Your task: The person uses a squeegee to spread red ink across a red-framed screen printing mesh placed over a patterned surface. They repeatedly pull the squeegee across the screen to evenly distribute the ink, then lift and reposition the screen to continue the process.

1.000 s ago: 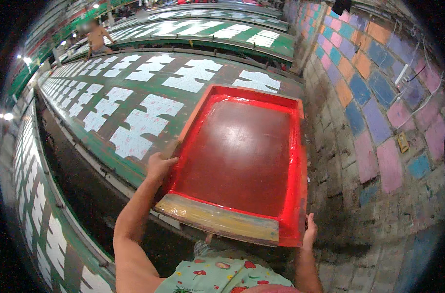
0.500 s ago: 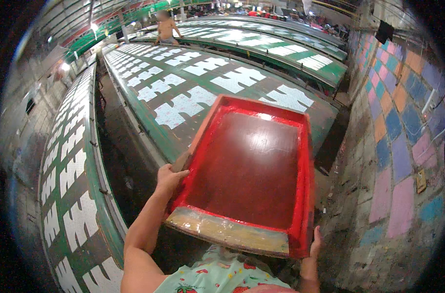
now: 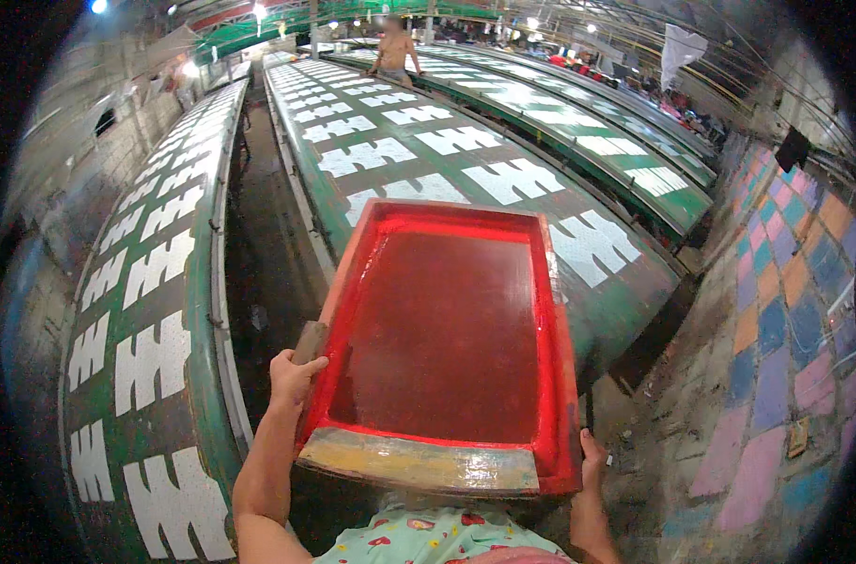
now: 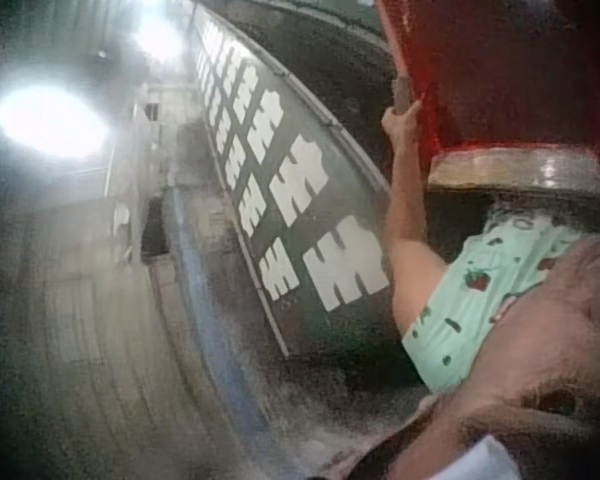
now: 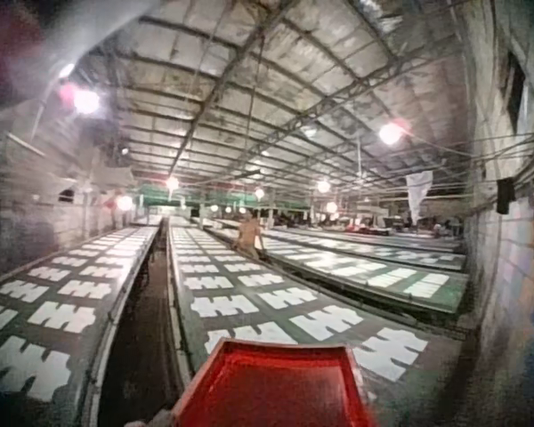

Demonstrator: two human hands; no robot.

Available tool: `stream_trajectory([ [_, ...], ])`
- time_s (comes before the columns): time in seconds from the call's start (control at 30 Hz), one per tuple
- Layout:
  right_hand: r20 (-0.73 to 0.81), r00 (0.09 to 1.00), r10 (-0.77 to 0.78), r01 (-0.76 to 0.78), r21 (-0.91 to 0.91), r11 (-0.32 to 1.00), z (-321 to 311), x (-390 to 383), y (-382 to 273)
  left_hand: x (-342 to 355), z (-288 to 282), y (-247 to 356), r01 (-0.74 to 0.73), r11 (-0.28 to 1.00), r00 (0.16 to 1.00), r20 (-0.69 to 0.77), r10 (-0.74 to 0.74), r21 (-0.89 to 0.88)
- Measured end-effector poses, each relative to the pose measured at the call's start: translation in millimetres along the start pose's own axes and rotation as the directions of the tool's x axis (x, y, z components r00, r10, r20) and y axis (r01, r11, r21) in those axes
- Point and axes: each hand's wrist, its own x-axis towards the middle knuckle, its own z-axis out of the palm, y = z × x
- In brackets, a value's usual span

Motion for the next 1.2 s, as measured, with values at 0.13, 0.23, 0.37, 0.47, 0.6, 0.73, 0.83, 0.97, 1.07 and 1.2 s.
stream_trajectory([
  [0.13,0.179,0.982,0.056,-0.042,-0.079,0.996,3,41,-6,-30,-29,-13,0.057,0.998,0.987,-0.147,-0.056,-0.001],
  [0.23,0.298,0.951,-0.086,0.154,-0.213,0.965,8,75,-6,-76,-44,-24,-0.004,0.998,0.963,-0.268,-0.012,-0.058],
  [0.37,0.479,0.876,-0.053,0.178,-0.220,0.959,15,120,-7,-159,-57,-38,-0.042,0.991,0.909,-0.417,-0.014,-0.125],
  [0.47,0.657,0.753,0.010,0.179,-0.220,0.959,26,139,-4,-223,-69,-57,0.019,0.999,0.831,-0.554,-0.043,-0.050],
  [0.6,0.792,0.576,0.203,-0.017,-0.237,0.971,73,142,-8,-327,-91,-71,0.103,0.991,0.685,-0.717,-0.129,-0.079],
  [0.73,0.875,0.363,0.321,-0.150,-0.285,0.947,128,96,12,-424,-120,-101,0.142,0.977,0.503,-0.838,-0.211,-0.161],
  [0.83,0.908,0.219,0.357,-0.172,-0.324,0.930,178,66,36,-488,-141,-127,0.121,0.974,0.369,-0.902,-0.223,-0.191],
  [0.97,0.975,0.045,0.216,0.076,-0.219,0.973,242,-14,73,-573,-181,-163,0.086,0.954,0.223,-0.928,-0.298,-0.286],
  [1.07,0.913,0.005,0.407,-0.069,-0.406,0.911,290,-81,95,-628,-206,-178,-0.020,0.928,0.142,-0.920,-0.366,-0.372],
  [1.2,0.858,-0.151,0.491,-0.016,-0.499,0.867,328,-170,124,-692,-243,-209,0.000,0.925,0.012,-0.925,-0.380,-0.380],
])
